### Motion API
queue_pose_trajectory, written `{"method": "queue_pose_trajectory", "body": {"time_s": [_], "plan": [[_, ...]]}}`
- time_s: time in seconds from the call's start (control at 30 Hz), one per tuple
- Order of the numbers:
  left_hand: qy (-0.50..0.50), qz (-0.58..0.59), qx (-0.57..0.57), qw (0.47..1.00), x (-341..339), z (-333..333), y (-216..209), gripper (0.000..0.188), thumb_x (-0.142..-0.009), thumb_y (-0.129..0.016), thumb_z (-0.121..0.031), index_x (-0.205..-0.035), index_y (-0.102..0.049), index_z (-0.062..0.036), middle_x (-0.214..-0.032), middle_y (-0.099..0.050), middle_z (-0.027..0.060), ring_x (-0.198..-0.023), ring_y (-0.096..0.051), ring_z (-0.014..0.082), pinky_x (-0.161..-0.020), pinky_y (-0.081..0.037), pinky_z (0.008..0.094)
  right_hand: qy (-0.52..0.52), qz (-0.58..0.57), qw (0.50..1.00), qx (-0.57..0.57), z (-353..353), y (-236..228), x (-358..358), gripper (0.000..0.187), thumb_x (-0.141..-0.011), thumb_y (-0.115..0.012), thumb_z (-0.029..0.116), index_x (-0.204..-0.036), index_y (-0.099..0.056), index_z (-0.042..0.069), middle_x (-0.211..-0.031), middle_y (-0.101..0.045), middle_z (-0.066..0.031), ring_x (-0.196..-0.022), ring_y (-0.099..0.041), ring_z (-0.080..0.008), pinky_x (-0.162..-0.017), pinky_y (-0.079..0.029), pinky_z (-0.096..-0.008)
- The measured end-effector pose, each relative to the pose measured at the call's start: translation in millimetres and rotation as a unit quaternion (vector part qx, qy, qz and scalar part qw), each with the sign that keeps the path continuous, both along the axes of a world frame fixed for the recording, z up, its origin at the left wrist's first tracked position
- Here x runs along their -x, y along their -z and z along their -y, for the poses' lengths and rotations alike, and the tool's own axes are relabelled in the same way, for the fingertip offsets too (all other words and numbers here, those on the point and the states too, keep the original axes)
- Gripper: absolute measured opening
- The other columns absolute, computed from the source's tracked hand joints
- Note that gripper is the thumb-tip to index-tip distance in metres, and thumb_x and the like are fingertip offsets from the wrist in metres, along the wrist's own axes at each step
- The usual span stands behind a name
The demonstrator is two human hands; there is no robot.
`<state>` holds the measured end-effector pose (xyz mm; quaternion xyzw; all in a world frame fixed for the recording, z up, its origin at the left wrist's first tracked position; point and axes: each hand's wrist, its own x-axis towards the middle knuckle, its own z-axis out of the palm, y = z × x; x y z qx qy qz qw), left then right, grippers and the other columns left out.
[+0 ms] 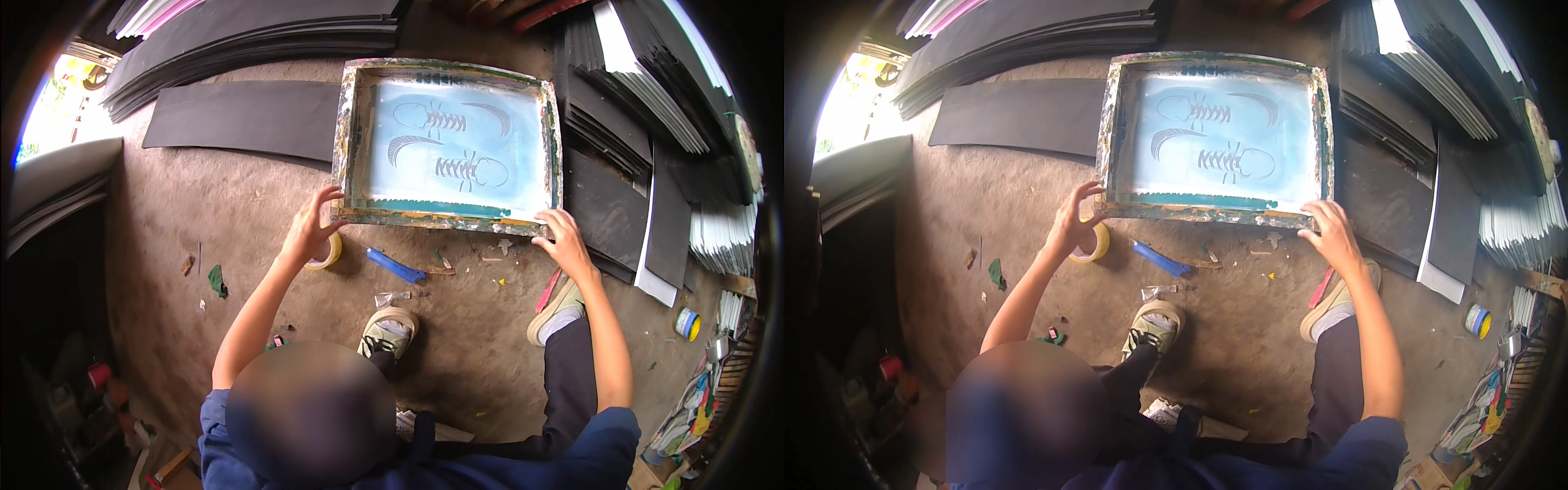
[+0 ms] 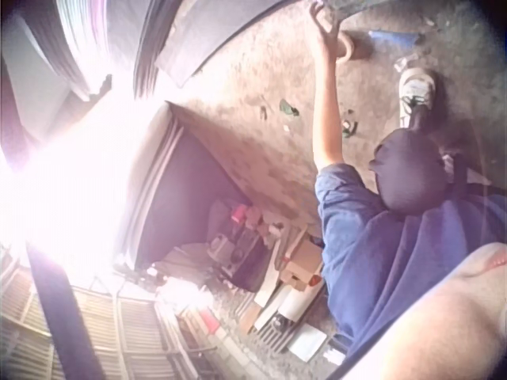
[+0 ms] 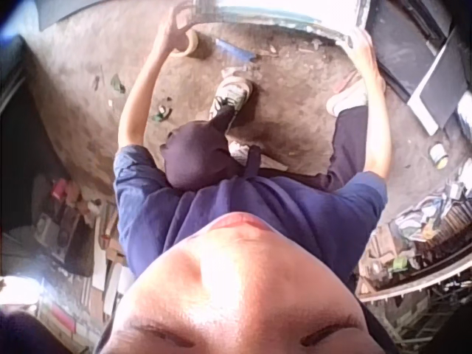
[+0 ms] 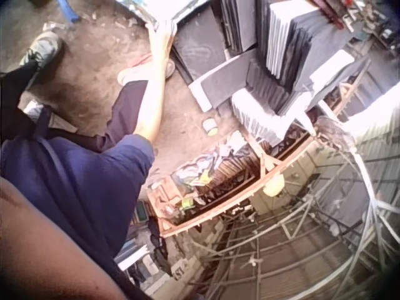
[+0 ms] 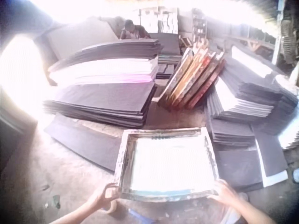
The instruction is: The person sits on the floor and prepares a screen printing frame by applying masking tape to its edges. They repeatedly lift, rotate, and reposition the frame while applying tape to multiple sides.
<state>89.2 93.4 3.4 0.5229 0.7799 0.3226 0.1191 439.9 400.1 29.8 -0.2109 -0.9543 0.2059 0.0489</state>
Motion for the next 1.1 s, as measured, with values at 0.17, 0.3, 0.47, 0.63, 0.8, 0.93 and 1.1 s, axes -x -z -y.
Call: {"method": "queue_pose_trajectory", "body": {"time_s": [0.17, 0.3, 0.47, 0.63, 0.8, 0.93, 1.1], "plan": [[0.007, -0.012, 0.024, 1.000, 7.7, 4.4, -4.9, 0.047, -0.069, -0.070, -0.012, -0.112, -0.052, -0.0082, -0.103, -0.061, 0.0071, -0.099, -0.055, 0.0263, -0.087, -0.044, 0.0373, 0.014, -0.028, 0.999, 0.013, -11.6, -2.5, -7.1, 0.026, -0.070, -0.066, 0.007, -0.095, -0.058, 0.005, -0.096, -0.057, -0.0085, -0.097, -0.050, -0.0258, -0.088, -0.037, -0.0362], [0.065, -0.068, 0.008, 0.995, 9.5, -11.2, -10.1, 0.036, -0.068, -0.071, -0.014, -0.102, -0.059, -0.0080, -0.095, -0.061, 0.0061, -0.091, -0.055, 0.0247, -0.081, -0.045, 0.0359, 0.001, -0.045, 0.999, 0.008, -14.9, -1.4, -3.6, 0.022, -0.070, -0.065, 0.005, -0.091, -0.059, 0.003, -0.094, -0.057, -0.0093, -0.094, -0.051, -0.0260, -0.086, -0.039, -0.0356], [0.090, -0.120, -0.002, 0.989, 12.8, -18.8, -9.0, 0.018, -0.067, -0.070, -0.013, -0.083, -0.064, -0.0081, -0.079, -0.060, 0.0039, -0.078, -0.055, 0.0210, -0.072, -0.048, 0.0327, -0.003, -0.058, 0.998, -0.003, -16.7, 3.8, -2.4, 0.015, -0.069, -0.065, 0.007, -0.083, -0.060, 0.005, -0.086, -0.059, -0.0055, -0.089, -0.051, -0.0223, -0.085, -0.039, -0.0348], [0.105, -0.132, -0.012, 0.986, 12.8, -18.8, -8.3, 0.015, -0.067, -0.070, -0.012, -0.081, -0.064, -0.0084, -0.076, -0.059, 0.0029, -0.076, -0.055, 0.0198, -0.069, -0.048, 0.0319, -0.014, -0.052, 0.998, -0.025, -15.1, 9.9, -2.1, 0.013, -0.069, -0.065, 0.007, -0.081, -0.060, 0.006, -0.084, -0.058, -0.0050, -0.088, -0.052, -0.0217, -0.084, -0.039, -0.0343], [0.117, -0.143, -0.014, 0.983, 15.1, -18.5, -9.9, 0.015, -0.068, -0.070, -0.011, -0.082, -0.065, -0.0087, -0.076, -0.060, 0.0022, -0.075, -0.055, 0.0192, -0.069, -0.048, 0.0313, -0.031, -0.064, 0.996, -0.048, -11.6, 13.7, 3.7, 0.010, -0.070, -0.064, 0.006, -0.079, -0.059, 0.005, -0.080, -0.058, -0.0046, -0.085, -0.052, -0.0215, -0.083, -0.039, -0.0344], [0.131, -0.133, -0.003, 0.982, 17.9, -18.6, -6.9, 0.014, -0.067, -0.070, -0.009, -0.080, -0.066, -0.0082, -0.076, -0.061, 0.0024, -0.075, -0.056, 0.0186, -0.069, -0.049, 0.0318, -0.044, -0.066, 0.995, -0.067, -12.7, 13.8, 4.5, 0.008, -0.070, -0.063, 0.004, -0.076, -0.058, 0.005, -0.078, -0.056, -0.0052, -0.083, -0.052, -0.0219, -0.082, -0.040, -0.0342], [0.181, -0.160, -0.006, 0.971, 18.3, -9.3, 0.4, 0.011, -0.069, -0.067, -0.009, -0.078, -0.062, -0.0086, -0.074, -0.059, 0.0017, -0.075, -0.055, 0.0185, -0.067, -0.049, 0.0303, -0.094, -0.060, 0.987, -0.114, -12.9, 15.0, 3.7, 0.009, -0.069, -0.062, 0.002, -0.076, -0.057, 0.005, -0.076, -0.053, -0.0063, -0.082, -0.052, -0.0230, -0.082, -0.040, -0.0350]]}}
